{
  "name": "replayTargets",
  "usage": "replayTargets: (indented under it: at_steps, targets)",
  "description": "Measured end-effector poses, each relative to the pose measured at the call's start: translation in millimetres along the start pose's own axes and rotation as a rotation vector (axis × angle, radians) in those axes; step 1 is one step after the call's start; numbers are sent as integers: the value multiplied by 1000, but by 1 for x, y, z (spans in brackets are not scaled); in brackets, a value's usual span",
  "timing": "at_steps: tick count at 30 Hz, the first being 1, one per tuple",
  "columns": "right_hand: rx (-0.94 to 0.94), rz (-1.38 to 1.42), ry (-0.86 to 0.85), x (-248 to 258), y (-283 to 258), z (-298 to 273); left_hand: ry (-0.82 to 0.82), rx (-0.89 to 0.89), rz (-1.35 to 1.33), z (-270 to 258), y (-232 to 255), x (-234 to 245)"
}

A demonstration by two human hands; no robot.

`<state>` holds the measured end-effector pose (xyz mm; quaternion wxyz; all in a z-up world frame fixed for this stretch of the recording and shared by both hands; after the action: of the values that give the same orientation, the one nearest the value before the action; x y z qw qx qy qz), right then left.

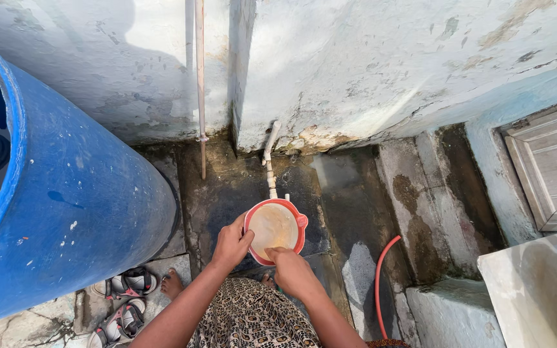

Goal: The person pours water into a pot of rice, washes the rice by hand, and drains the water near an outdoor drain. The person then rinses a cup, adds more water into the pot, and washes the rice by hand again.

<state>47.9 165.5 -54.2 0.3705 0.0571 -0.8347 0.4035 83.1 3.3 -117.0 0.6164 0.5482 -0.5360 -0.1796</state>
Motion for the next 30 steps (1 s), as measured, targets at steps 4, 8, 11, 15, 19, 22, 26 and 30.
replayTargets:
  at_steps: [4,8,11,15,19,22,26,30]
  targets:
    - [-21,5,-84,7,-11,-3,27,-62,14,-2,11,5]
    - [9,-61,-125,5,-14,-6,25,-49,40,-4,18,9]
    - [4,-97,-156,-6,4,0,6,-80,56,-5,21,10]
    - [128,78,-145,-13,22,36,-25,-98,185,-3,22,5]
    - [163,15,684,65,19,14,22,-35,107,1,19,6]
    - [211,67,969,100,9,-23,28,27,61,6,13,8]
    - [97,101,794,91,20,-6,30,67,25,9,8,6]
    - [120,100,714,71,29,3,68,49,48,13,6,10]
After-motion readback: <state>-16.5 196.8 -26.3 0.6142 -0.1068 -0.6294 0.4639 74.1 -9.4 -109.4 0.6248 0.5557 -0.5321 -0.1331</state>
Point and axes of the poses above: each hand's wrist, its own z-axis towards the middle knuckle, its own x-axis out of the back of the hand, y = z × x, the point moved 6 cm from there along z, towards the middle knuckle, and after that the axes turned 8 degrees about z, right-handed, at the moved point
